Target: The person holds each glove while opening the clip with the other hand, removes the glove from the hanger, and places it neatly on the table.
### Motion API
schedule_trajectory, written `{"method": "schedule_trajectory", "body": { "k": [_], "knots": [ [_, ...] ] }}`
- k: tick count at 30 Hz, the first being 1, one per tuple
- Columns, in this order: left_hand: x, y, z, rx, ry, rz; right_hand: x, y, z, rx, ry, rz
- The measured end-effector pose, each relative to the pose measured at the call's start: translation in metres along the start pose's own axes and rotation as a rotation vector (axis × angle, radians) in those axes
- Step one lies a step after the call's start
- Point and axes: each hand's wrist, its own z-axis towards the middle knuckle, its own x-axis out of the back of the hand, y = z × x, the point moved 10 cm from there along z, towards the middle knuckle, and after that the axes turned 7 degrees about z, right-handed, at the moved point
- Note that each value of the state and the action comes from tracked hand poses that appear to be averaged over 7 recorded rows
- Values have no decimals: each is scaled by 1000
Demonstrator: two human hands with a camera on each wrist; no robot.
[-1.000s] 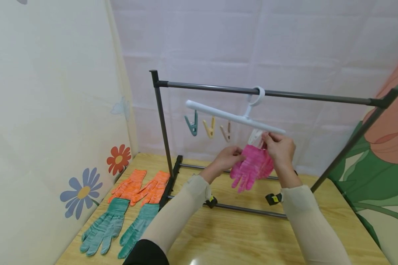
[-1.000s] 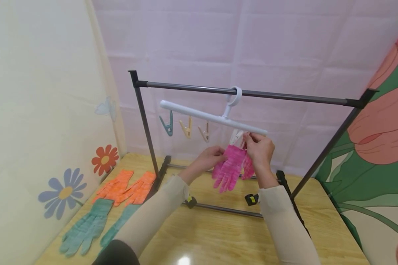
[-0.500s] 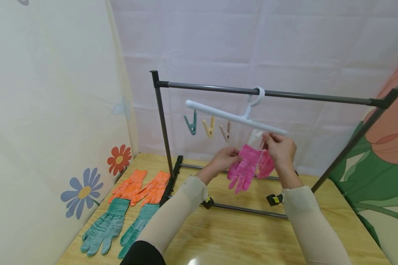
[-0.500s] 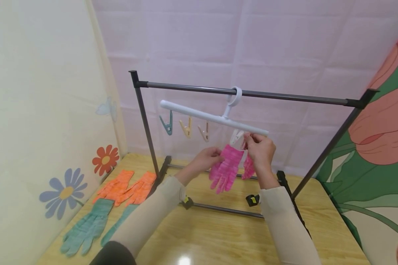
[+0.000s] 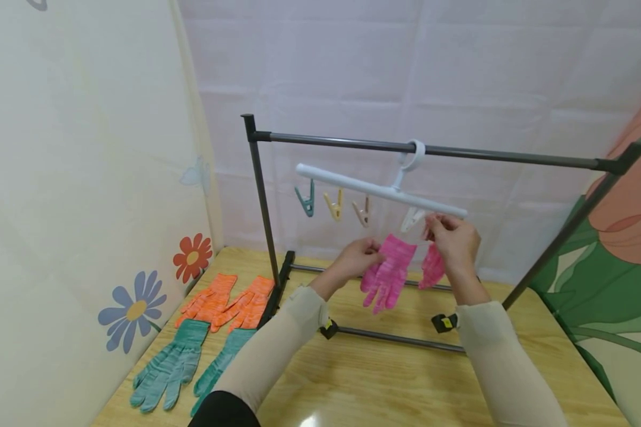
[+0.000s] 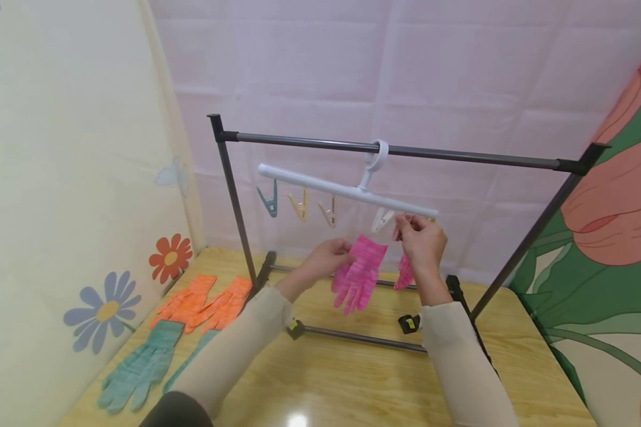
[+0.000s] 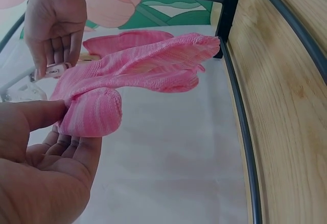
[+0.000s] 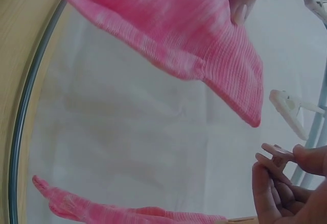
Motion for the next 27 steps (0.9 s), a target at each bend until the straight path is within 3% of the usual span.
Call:
{"method": "schedule_trajectory", "body": {
  "k": [16, 27],
  "knots": [
    [7, 0, -9, -13, -5, 16, 9, 2, 2, 23, 54, 36],
    [13, -8, -17, -10, -15, 26, 14, 5, 6, 3, 61, 36]
  ]
}}
